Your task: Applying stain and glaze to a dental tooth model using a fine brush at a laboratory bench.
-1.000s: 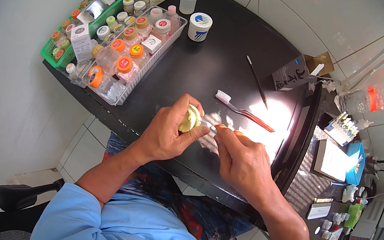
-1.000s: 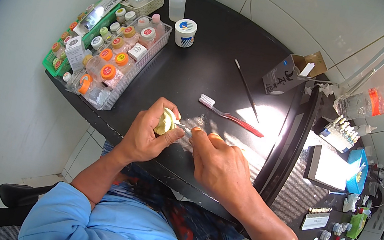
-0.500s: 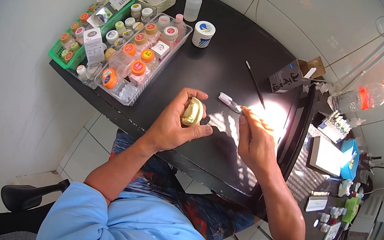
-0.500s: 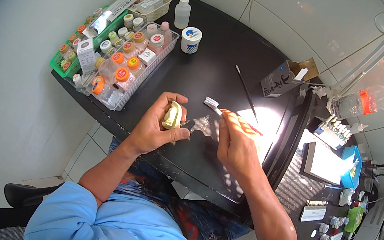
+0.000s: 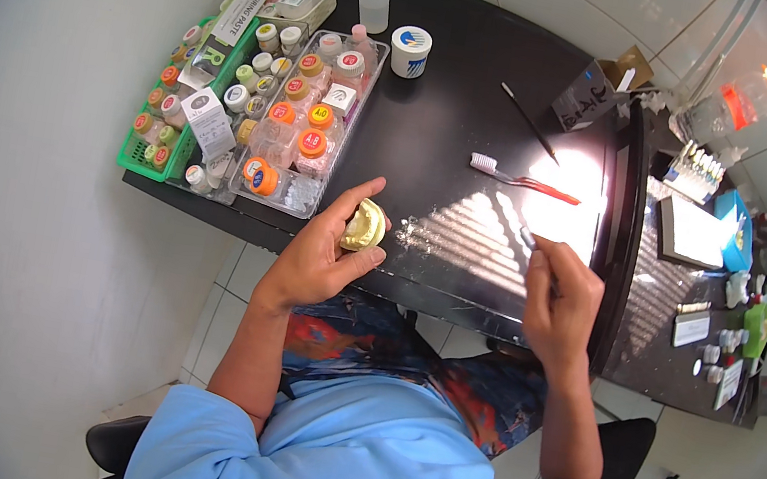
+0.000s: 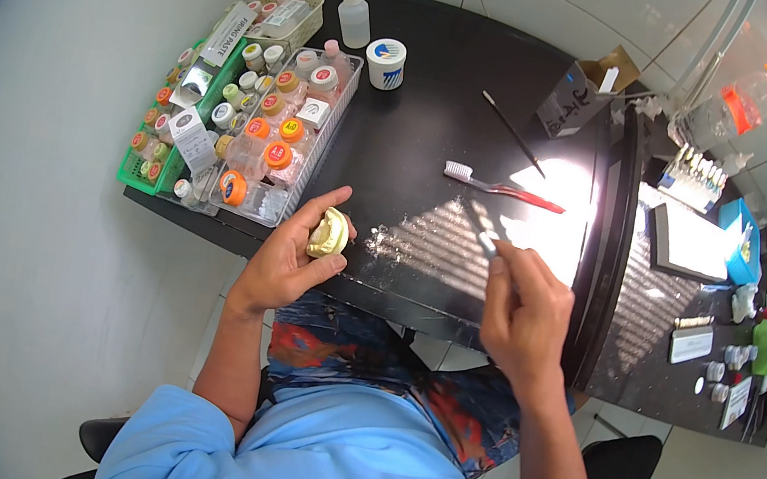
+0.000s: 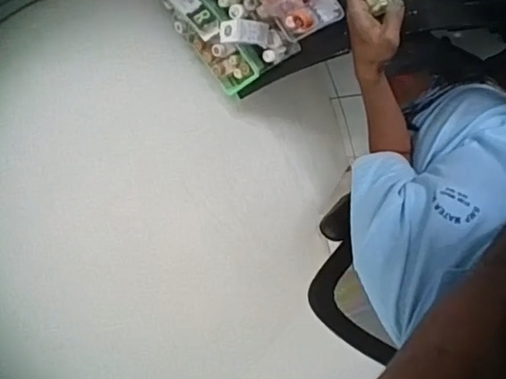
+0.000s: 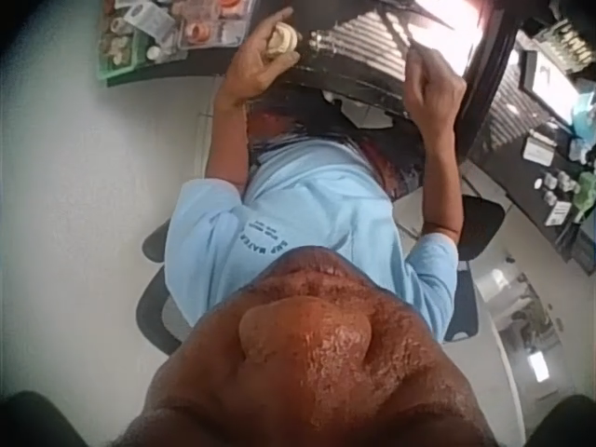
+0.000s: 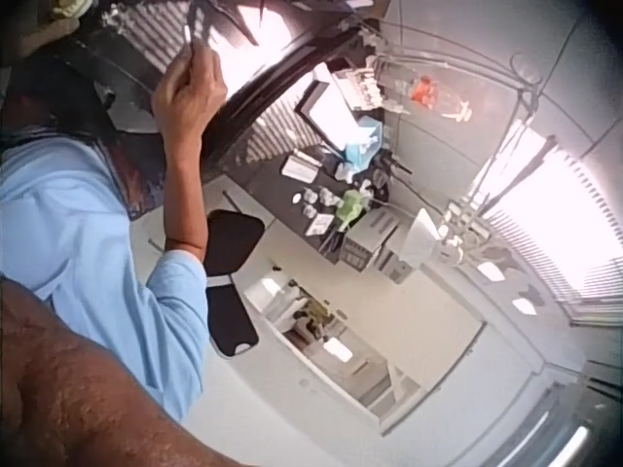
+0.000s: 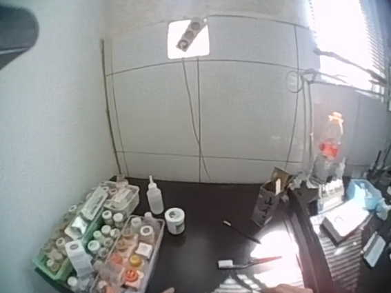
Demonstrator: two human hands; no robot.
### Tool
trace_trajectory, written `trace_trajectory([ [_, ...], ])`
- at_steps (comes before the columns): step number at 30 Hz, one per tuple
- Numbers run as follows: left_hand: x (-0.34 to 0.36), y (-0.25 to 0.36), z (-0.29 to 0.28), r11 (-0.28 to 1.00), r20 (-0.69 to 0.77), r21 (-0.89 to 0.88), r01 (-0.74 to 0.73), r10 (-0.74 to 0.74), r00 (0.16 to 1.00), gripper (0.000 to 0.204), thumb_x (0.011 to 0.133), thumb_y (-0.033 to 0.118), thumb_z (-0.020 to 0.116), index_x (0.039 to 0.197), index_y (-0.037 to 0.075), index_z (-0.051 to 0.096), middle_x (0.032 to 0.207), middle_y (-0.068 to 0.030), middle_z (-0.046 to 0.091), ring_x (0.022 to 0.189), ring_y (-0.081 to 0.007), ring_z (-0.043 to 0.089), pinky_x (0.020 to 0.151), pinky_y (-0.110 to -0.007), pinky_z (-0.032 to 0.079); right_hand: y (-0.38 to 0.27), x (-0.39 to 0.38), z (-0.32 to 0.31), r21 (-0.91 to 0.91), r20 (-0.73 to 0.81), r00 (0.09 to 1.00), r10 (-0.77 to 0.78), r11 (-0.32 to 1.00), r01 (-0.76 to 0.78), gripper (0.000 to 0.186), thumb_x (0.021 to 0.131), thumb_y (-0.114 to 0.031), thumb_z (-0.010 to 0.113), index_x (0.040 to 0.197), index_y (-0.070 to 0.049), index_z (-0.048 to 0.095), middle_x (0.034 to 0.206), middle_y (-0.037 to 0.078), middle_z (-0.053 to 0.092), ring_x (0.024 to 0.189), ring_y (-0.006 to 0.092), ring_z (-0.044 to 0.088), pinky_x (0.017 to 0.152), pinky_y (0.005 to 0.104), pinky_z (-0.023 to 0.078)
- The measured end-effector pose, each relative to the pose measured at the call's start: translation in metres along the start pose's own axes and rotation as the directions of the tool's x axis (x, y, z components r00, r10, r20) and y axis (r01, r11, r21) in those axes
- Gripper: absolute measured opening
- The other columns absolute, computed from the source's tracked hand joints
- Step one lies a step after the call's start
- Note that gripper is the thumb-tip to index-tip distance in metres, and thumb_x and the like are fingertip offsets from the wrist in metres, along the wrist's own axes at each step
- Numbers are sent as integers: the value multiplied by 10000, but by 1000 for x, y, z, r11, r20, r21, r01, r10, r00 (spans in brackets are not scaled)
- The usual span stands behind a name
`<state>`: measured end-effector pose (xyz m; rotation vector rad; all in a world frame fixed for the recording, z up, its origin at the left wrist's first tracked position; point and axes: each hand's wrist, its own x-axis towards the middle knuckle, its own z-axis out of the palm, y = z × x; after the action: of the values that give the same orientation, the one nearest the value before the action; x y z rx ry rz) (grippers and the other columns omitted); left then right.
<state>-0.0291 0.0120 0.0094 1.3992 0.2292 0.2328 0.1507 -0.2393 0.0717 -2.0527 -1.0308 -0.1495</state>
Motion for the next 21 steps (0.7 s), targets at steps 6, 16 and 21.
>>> trace_trajectory([
  [6, -6, -2, -8, 993, 13, 113, -21, 20, 1000, 815, 1011, -4, 707, 1732, 5, 326, 1308, -64, 610, 1093, -75, 569, 964, -230, 488, -19, -44, 64, 147, -16, 998, 55, 988, -52, 185, 972, 13, 745, 1148, 5, 800, 795, 110, 648, 563, 185, 607, 549, 336, 466],
  [16, -5, 2, -8, 952, -57, 305, 0, 19, 998, 708, 982, 27, 808, 1620, 28, 502, 1243, -95, 667, 1005, -91, 636, 832, -247, 570, -24, -38, 96, 260, 11, 998, -63, 964, 58, 305, 947, -42, 823, 1249, -57, 784, 852, 107, 658, 640, 294, 666, 616, 408, 541],
  [21, 1, 5, -2, 922, -46, 387, 15, 3, 999, 716, 987, 27, 820, 1632, 55, 510, 1261, -44, 633, 1025, -61, 598, 871, -209, 530, -21, -37, 100, 220, -2, 1000, 9, 975, -8, 247, 954, -68, 828, 1198, -51, 794, 864, 104, 662, 656, 275, 675, 624, 395, 548],
])
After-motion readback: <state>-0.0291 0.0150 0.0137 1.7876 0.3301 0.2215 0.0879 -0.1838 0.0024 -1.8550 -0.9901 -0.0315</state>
